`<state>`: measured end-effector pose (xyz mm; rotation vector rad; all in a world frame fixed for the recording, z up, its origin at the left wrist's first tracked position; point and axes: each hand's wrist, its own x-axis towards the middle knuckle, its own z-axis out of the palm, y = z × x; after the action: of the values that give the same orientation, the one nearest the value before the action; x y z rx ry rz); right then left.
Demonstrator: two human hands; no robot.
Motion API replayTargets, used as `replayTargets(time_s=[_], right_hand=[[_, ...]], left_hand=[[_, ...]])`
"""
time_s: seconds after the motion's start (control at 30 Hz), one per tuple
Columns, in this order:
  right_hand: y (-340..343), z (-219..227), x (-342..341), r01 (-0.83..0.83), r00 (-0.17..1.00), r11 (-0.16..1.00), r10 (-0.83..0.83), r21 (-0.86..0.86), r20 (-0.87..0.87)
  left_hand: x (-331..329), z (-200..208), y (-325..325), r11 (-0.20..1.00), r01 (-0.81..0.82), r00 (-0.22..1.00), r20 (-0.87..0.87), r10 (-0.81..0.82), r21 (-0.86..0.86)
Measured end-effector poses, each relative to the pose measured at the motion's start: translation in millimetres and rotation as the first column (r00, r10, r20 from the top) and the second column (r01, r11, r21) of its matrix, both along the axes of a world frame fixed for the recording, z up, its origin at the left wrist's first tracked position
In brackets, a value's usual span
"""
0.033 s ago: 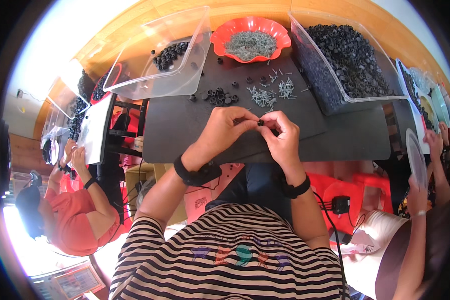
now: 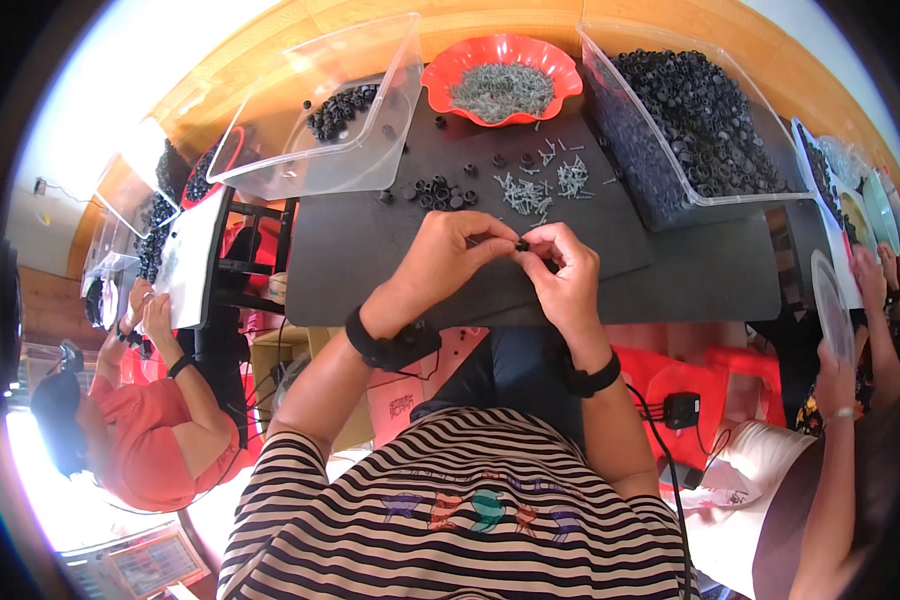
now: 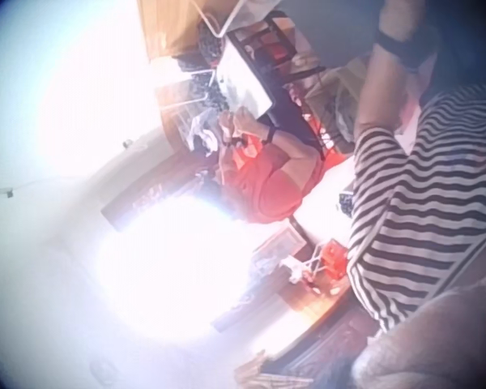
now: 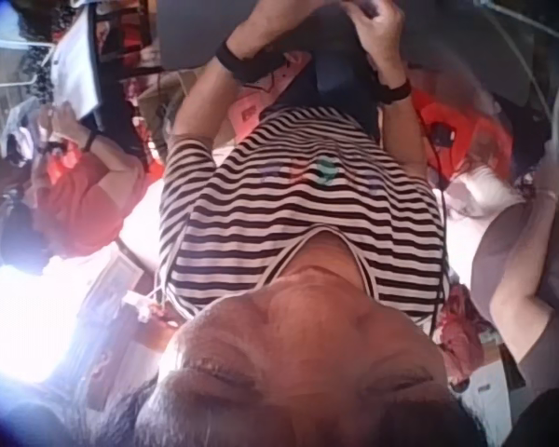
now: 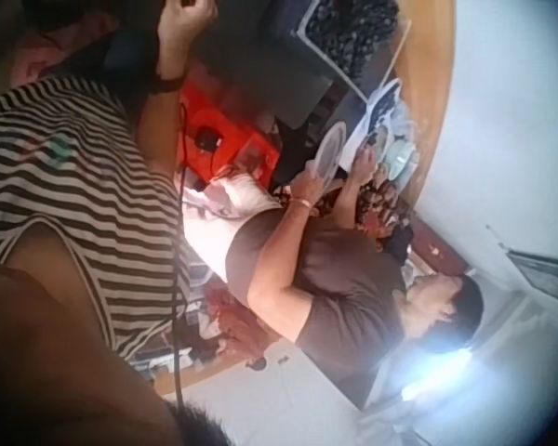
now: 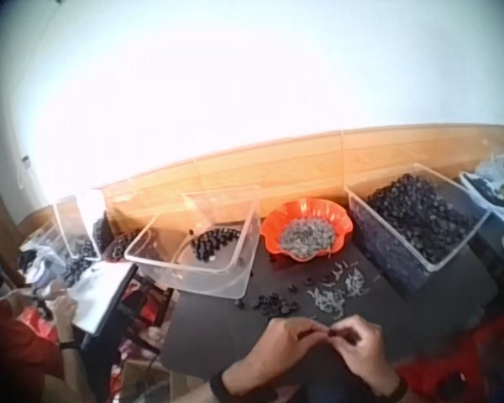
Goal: Assembling and sorting small plastic and metal components at a workshop table.
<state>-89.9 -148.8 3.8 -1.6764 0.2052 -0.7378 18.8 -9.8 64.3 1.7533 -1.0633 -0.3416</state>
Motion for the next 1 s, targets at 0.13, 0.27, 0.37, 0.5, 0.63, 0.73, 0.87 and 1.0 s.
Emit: replayTargets(time_s=[0.13,0.27,0.37,0.5,0.63,0.73,0.87,1.0], right_hand=[[-0.9,-0.3,-0.3,-0.030,0.999,0.994,0.027,0.103,0.038],[-0.5,3.9,0.5,-0.052,0.993,0.984,0.033,0.169,0.114],[-0.7,7.0,-1.0,-0.074,0.992,0.973,0.049,0.218,0.118],[-1.3,12.3,-3.6,-0.072,0.989,0.951,0.028,0.301,0.148],[-5.9,7.3,-3.6,-0.116,0.984,0.957,0.074,0.265,0.163],[-3.1,6.5,-2.2,-0.124,0.981,0.975,0.092,0.186,0.169],[-1.5,10.0,-5.3,-0.113,0.982,0.944,0.058,0.309,0.181],[-3.4,9.2,-7.0,-0.083,0.980,0.944,0.019,0.321,0.198]], left_hand=[[38.6,10.9,-3.6,0.994,-0.103,0.968,0.227,0.110,-0.041],[80.5,2.2,-17.2,0.989,-0.144,0.833,0.543,0.105,0.030],[97.3,-14.6,-19.0,0.975,-0.138,0.835,0.550,0.020,0.174],[85.7,-0.4,-17.6,0.984,-0.125,0.894,0.445,0.056,0.127],[42.5,24.4,-0.1,0.992,-0.068,0.993,-0.093,0.078,0.103],[10.6,4.7,11.7,0.970,0.011,0.630,-0.751,-0.196,-0.244],[-8.7,-23.7,13.5,0.993,0.046,0.977,-0.201,-0.066,-0.105],[-14.0,-30.3,11.1,0.999,0.035,0.917,0.398,-0.037,0.012]])
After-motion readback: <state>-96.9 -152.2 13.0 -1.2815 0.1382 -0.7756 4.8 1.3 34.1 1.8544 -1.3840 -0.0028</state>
